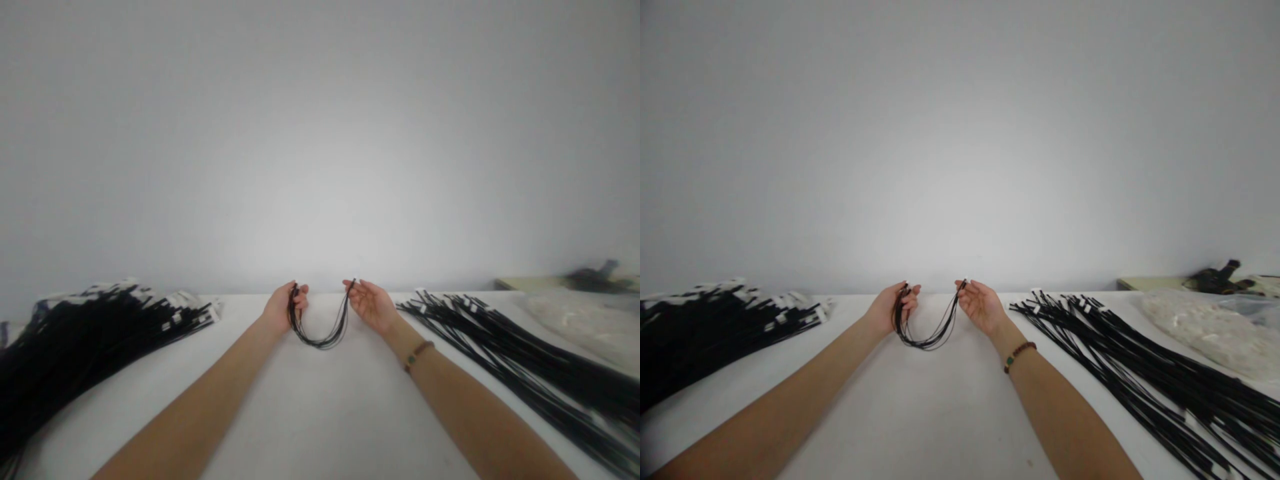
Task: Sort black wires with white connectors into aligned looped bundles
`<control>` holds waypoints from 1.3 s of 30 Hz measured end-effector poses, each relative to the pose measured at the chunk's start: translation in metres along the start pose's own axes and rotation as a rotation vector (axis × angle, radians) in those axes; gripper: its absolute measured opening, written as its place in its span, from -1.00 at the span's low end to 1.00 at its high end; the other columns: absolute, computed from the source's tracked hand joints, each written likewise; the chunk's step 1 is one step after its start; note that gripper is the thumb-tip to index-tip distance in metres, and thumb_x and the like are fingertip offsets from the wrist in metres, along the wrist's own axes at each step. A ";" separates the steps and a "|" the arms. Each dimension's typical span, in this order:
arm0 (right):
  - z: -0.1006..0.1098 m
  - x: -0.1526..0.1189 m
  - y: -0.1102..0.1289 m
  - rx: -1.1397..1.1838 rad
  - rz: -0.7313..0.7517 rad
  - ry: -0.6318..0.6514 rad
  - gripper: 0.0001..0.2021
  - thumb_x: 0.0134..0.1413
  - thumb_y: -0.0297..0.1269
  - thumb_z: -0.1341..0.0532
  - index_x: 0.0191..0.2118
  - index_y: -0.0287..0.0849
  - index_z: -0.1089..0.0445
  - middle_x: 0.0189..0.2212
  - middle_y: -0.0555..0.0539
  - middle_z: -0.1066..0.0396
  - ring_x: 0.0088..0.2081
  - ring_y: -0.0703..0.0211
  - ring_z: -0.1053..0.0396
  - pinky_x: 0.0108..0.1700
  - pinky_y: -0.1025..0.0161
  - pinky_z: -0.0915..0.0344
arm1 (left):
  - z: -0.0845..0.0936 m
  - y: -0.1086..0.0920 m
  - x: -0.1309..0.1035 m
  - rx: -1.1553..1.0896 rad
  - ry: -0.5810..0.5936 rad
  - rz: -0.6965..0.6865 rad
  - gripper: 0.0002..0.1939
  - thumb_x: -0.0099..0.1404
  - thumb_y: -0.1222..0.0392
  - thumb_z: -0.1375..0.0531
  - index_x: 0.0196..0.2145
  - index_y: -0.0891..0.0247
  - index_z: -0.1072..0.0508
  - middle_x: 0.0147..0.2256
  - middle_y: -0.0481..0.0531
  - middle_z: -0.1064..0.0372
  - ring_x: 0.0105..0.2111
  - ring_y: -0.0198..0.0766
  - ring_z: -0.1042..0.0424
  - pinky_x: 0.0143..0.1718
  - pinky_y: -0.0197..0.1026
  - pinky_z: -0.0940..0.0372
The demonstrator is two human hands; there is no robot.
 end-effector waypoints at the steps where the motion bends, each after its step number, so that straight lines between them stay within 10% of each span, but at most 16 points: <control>1: 0.002 0.001 0.001 -0.005 0.012 -0.009 -0.85 0.02 -0.37 -0.07 -0.34 -0.32 -0.34 -0.46 -0.07 -0.36 -0.49 0.40 -0.30 -0.45 0.50 -0.30 | 0.001 -0.003 -0.001 -0.029 0.001 -0.003 -0.82 0.18 0.26 0.09 -0.45 0.41 -0.22 -0.68 -0.05 -0.07 -0.77 -0.49 0.02 -0.82 -0.41 0.03; 19: 0.001 -0.007 -0.002 -0.480 0.265 -0.192 -0.76 -0.32 -0.26 -0.30 -0.45 -0.30 -0.36 -0.48 -0.08 -0.38 -0.50 0.27 -0.37 -0.50 0.41 -0.28 | -0.012 0.002 -0.008 0.484 0.010 -0.492 -0.72 -0.11 0.22 -0.26 -0.40 0.40 -0.37 -0.52 0.07 -0.37 -0.52 -0.35 -0.34 -0.44 -0.31 -0.22; 39: 0.001 -0.007 -0.001 -0.550 0.270 -0.225 -0.79 -0.28 -0.28 -0.28 -0.48 -0.32 -0.36 -0.55 -0.06 -0.37 -0.52 0.28 -0.37 -0.54 0.44 -0.29 | -0.017 0.011 0.000 0.509 0.129 -0.424 -0.73 -0.11 0.25 -0.26 -0.38 0.38 -0.37 -0.49 0.07 -0.37 -0.48 -0.35 -0.35 -0.38 -0.30 -0.21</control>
Point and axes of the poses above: each hand's wrist, its own x-axis towards the middle knuckle, its own z-axis out of the back of the hand, y = z × x, the point moved 9 cm from there along x, towards the middle knuckle
